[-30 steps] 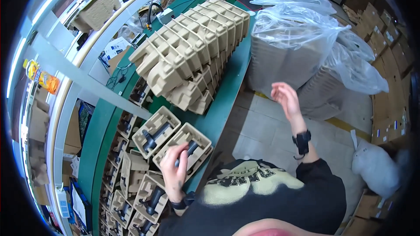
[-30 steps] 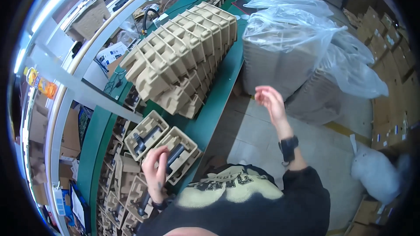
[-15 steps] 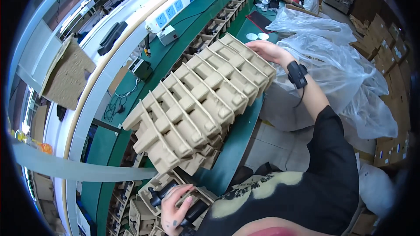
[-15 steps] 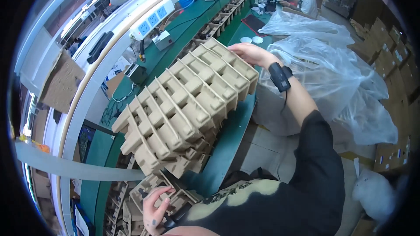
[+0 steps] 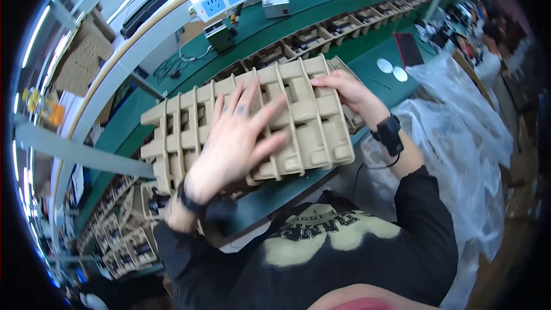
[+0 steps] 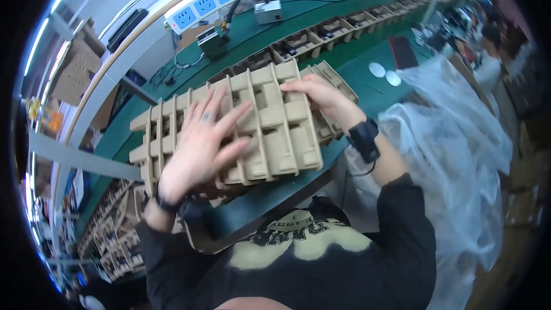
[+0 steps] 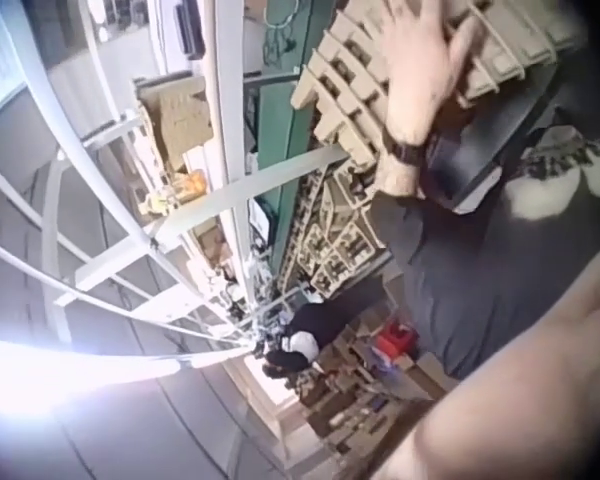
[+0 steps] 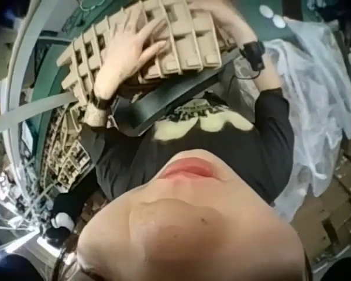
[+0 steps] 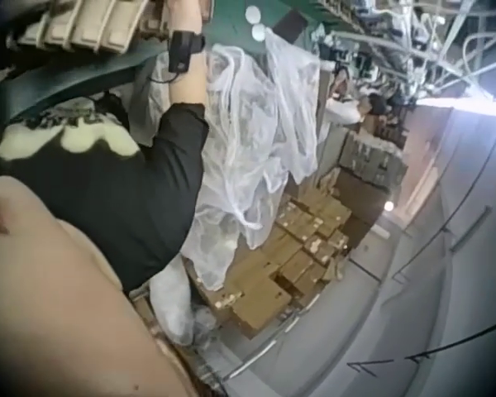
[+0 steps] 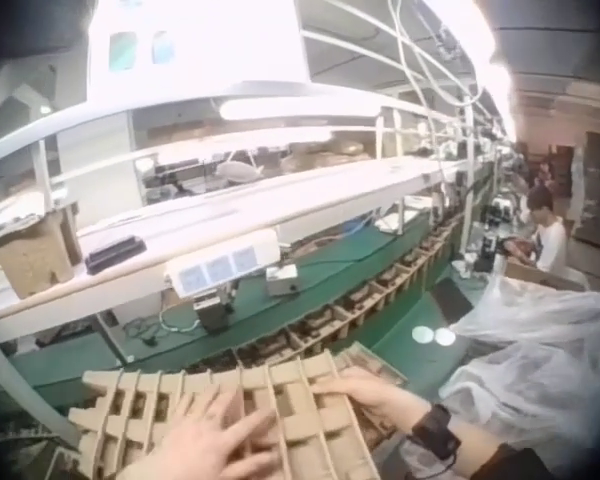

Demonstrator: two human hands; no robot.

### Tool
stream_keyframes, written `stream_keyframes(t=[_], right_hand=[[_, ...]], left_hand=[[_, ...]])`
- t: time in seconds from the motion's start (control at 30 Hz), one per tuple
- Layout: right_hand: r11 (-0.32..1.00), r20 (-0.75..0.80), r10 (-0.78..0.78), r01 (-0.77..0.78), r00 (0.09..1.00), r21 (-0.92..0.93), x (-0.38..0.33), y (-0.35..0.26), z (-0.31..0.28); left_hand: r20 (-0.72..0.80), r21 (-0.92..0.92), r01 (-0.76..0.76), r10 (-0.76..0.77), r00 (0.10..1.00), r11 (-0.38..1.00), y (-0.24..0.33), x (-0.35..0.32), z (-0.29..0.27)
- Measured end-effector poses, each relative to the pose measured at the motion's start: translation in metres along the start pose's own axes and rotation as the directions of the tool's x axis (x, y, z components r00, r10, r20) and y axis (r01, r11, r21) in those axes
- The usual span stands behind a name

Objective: The person places handles into cardboard trays, stacks the trays, and then separates a new stack of trays to continue the process.

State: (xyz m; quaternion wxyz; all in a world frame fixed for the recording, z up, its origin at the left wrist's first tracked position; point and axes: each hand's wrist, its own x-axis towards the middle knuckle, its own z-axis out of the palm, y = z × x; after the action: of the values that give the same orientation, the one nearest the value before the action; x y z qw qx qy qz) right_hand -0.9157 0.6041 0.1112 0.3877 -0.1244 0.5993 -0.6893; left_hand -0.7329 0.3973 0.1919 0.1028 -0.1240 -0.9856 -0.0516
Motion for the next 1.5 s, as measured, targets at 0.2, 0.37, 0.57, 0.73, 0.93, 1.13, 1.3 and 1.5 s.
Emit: stream_keyframes(t=[0.2,0.37,0.57,0.73,0.93,1.13,1.3,1.5], right_hand=[[0.962,-0.046,-0.273,0.274,0.961,0.018,-0.028,0.000,-0.065],[0.852,-0.094,-0.321,0.330,0.943,0.406,-0.063,-0.030,-0.140],[0.275,0.183,-0.903,0.850,0.389,-0.449,-0.112,-0.038,-0.082],[-0.557,0.789,-0.602,0.772,-0.122,-0.306,-0.129,-0.073,0.016],[-0.551,0.962,-0.231,0.834,-0.148,-0.004,-0.122,-0.066,0.093],[-0.342,0.746,-0.567,0.924,-0.349,0.172,-0.110,-0.009,0.161],[0.042,0.621,-0.784,0.995,-0.023,0.090,-0.087,0.029,0.191],[0.936,0.888,-0.179,0.350,0.424,0.021,-0.092,0.095,0.275]], left_hand=[[0.087,0.071,0.125,-0.131,0.988,0.990,-0.014,0.039,0.033],[0.101,0.105,0.161,-0.172,0.980,0.981,0.000,0.049,0.028],[-0.157,-0.706,0.112,-0.308,0.939,0.700,0.051,0.017,-0.013],[-0.445,-0.881,-0.270,-0.488,0.751,0.388,0.134,-0.054,0.008],[-0.399,-0.845,-0.504,-0.838,0.373,0.178,0.117,-0.139,0.042],[-0.214,-0.702,-0.704,-0.975,0.065,0.107,0.141,-0.261,0.161],[-0.194,-0.661,-0.669,-0.939,-0.284,0.340,0.164,-0.280,0.111],[-0.354,-0.630,-0.620,-0.884,-0.306,0.467,0.134,-0.363,0.100]])
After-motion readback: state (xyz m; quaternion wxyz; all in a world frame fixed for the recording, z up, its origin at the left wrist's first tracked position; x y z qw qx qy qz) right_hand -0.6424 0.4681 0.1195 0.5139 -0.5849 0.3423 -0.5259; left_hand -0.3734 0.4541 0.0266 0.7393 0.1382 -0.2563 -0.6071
